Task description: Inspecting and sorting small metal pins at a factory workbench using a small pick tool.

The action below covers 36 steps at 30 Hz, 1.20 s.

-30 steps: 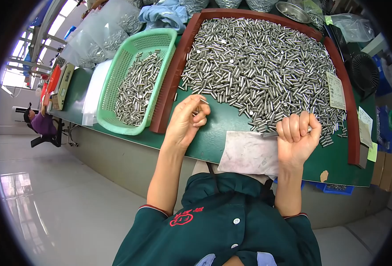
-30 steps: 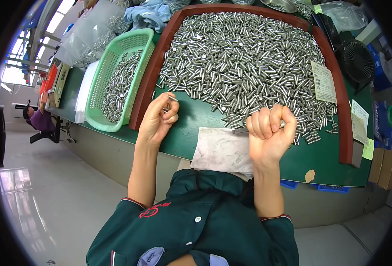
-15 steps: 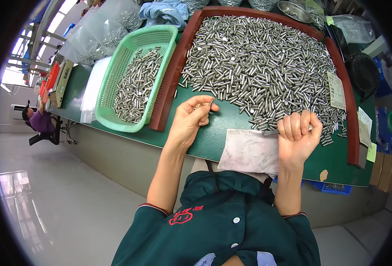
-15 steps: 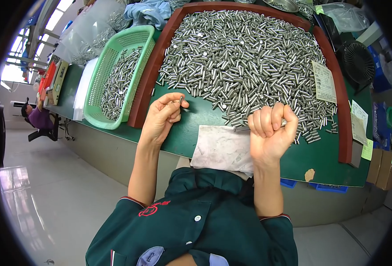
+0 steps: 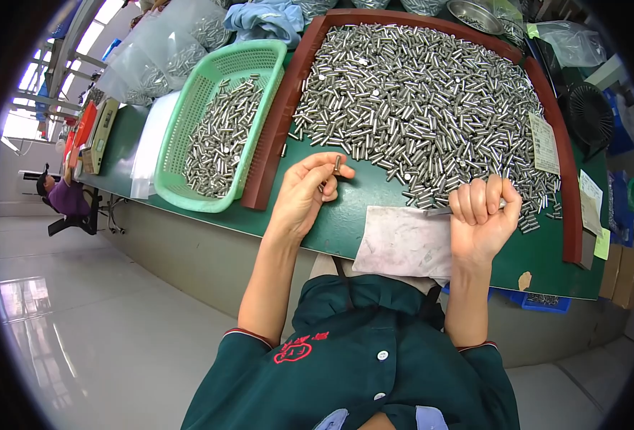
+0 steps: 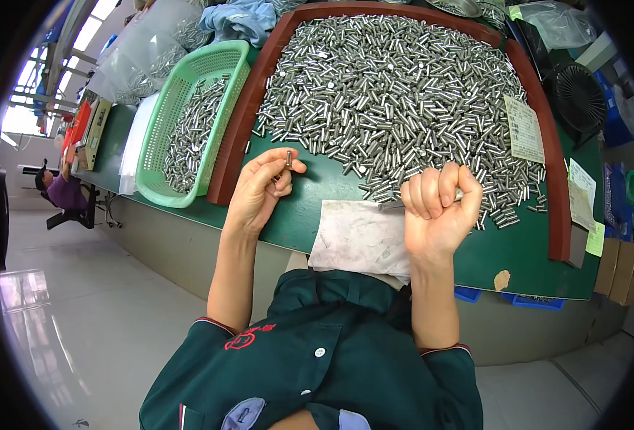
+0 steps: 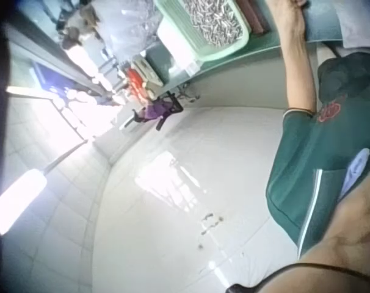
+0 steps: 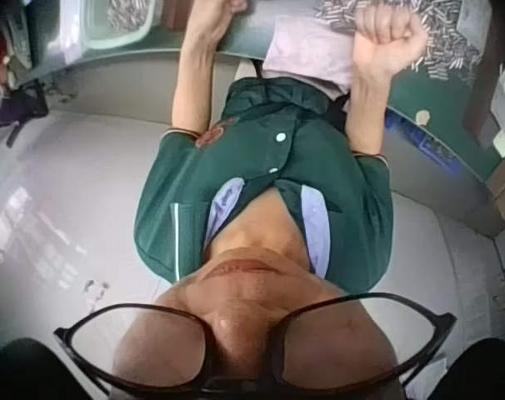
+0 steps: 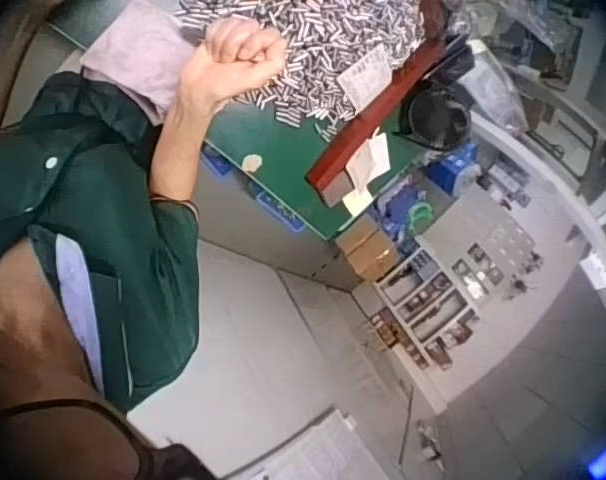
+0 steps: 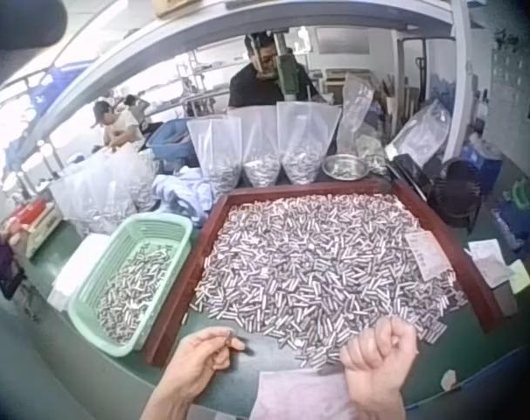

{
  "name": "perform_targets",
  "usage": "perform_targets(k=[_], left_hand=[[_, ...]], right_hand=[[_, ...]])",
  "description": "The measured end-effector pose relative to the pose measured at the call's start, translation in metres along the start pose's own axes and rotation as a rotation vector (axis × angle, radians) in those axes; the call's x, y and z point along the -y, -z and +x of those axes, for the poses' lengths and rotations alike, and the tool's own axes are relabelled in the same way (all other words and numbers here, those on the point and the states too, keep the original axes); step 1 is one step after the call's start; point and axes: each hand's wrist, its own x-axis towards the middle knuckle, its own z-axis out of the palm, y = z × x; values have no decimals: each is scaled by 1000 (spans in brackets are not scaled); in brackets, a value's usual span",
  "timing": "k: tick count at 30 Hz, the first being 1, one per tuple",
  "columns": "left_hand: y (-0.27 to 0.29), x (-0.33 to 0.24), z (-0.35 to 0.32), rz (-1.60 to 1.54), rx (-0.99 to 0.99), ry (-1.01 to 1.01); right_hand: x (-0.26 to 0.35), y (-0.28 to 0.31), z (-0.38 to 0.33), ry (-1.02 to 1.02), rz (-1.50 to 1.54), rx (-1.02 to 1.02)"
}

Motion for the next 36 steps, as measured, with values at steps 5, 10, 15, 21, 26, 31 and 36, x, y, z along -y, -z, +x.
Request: perform_targets(k=[5, 10, 15, 21, 26, 31, 36], left_hand=[[-22, -5, -16, 513, -45, -81], [-37, 8, -35, 1114, 96, -237], [-46, 19, -38, 1275, 104, -280], [-47, 26, -38, 1251, 62, -334], [-47, 27, -39, 1244, 24, -317], [-46, 26, -39, 1242, 15, -307], [-48, 25, -38, 1239, 11, -294]], right_hand=[[-2, 0, 2, 0, -19, 18], [-8, -10, 1, -22, -49, 74], [-29, -20, -8, -50, -161, 110], [-46, -8, -9, -113, -201, 102], [-48, -8, -9, -113, -131, 53], [-49, -7, -8, -126, -103, 67], [-49, -7, -7, -127, -85, 66]])
